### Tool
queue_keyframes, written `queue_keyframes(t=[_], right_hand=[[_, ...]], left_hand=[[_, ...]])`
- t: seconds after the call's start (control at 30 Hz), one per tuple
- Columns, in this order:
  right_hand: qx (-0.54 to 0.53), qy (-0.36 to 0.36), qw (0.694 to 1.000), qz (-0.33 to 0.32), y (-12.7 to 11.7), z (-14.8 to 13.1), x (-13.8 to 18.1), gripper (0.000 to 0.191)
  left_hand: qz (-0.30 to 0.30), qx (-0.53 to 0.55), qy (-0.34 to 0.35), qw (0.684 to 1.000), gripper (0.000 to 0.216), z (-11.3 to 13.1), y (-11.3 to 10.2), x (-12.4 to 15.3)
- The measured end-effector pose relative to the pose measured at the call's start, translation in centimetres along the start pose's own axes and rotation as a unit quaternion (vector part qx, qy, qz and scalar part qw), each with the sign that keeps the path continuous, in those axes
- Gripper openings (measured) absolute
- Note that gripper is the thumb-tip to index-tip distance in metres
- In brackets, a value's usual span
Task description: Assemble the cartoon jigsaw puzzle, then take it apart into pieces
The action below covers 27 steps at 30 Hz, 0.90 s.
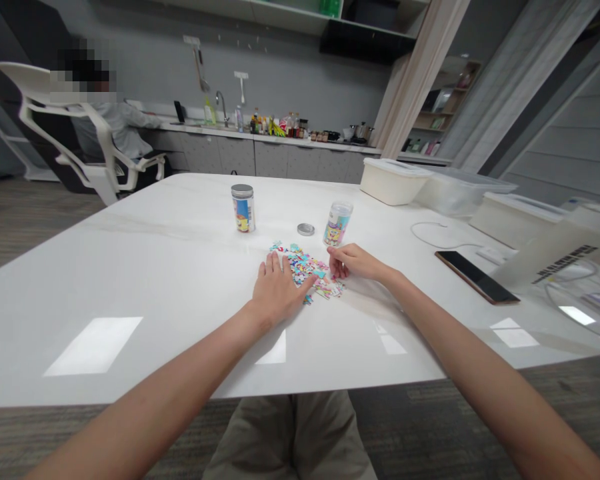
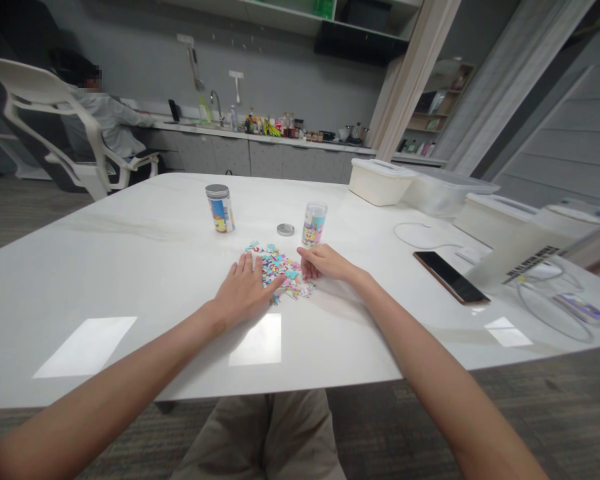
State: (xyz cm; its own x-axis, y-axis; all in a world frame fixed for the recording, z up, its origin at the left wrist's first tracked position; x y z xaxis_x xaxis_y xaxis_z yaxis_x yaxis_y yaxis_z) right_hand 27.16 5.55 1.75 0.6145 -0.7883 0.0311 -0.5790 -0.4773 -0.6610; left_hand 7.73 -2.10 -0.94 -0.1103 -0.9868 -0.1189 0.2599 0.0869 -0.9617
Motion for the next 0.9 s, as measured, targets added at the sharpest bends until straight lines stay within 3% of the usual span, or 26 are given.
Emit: queue_keyframes(t=[0.07, 0.17, 0.27, 0.4, 0.5, 0.6, 0.73, 0.8, 0.9], right_hand=[[0.035, -0.017, 0.999, 0.013, 0.1, -0.1, 0.0, 0.068], [0.129, -0.115, 0.983, 0.056, 0.4, -0.5, 0.0, 0.057], [0.185, -0.176, 0.966, 0.050, 1.3, -0.6, 0.0, 0.062], [0.213, -0.133, 0.968, -0.018, 3.0, -0.3, -0.2, 0.075], [0.238, -0.126, 0.963, -0.014, 4.1, -0.5, -0.3, 0.077], [0.261, -0.124, 0.957, -0.013, 4.8, -1.0, -0.2, 0.076], [0.283, -0.128, 0.950, -0.017, 5.2, -1.6, 0.0, 0.076], [0.276, -0.132, 0.952, -0.013, 5.2, -1.9, 0.2, 0.075], [0.276, -0.129, 0.952, -0.019, 5.3, -2.0, 0.3, 0.075]], left_hand=[[-0.012, 0.005, 0.024, 1.000, 0.084, 0.1, -0.1, -0.1], [-0.017, 0.008, 0.056, 0.998, 0.081, 0.4, -0.4, 0.0], [-0.011, 0.001, 0.084, 0.996, 0.067, 0.4, -0.7, 0.2], [-0.013, -0.080, 0.165, 0.983, 0.041, -1.0, -1.9, -0.2], [-0.001, -0.089, 0.162, 0.983, 0.039, -3.5, -3.5, -1.5], [-0.026, -0.079, 0.195, 0.977, 0.042, -6.2, -4.4, -3.4], [-0.047, -0.102, 0.261, 0.959, 0.039, -8.8, -3.7, -5.7], [-0.045, -0.087, 0.244, 0.965, 0.048, -9.5, -3.0, -6.3], [-0.087, -0.045, 0.253, 0.962, 0.063, -9.6, -2.1, -6.1]])
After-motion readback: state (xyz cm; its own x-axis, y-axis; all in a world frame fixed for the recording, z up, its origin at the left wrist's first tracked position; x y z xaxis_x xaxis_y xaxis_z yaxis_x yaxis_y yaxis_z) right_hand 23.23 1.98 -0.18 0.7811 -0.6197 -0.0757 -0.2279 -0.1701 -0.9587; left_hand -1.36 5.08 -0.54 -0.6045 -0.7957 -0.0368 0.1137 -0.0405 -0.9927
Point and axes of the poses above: each hand's wrist, its own x-axis away from the middle knuckle, its own y-axis out of the palm, z = x × y, the point moved 1 cm from there along -x, towards the middle knuckle, and after that the axes turned 3 degrees about x, right-handed, at the moved point
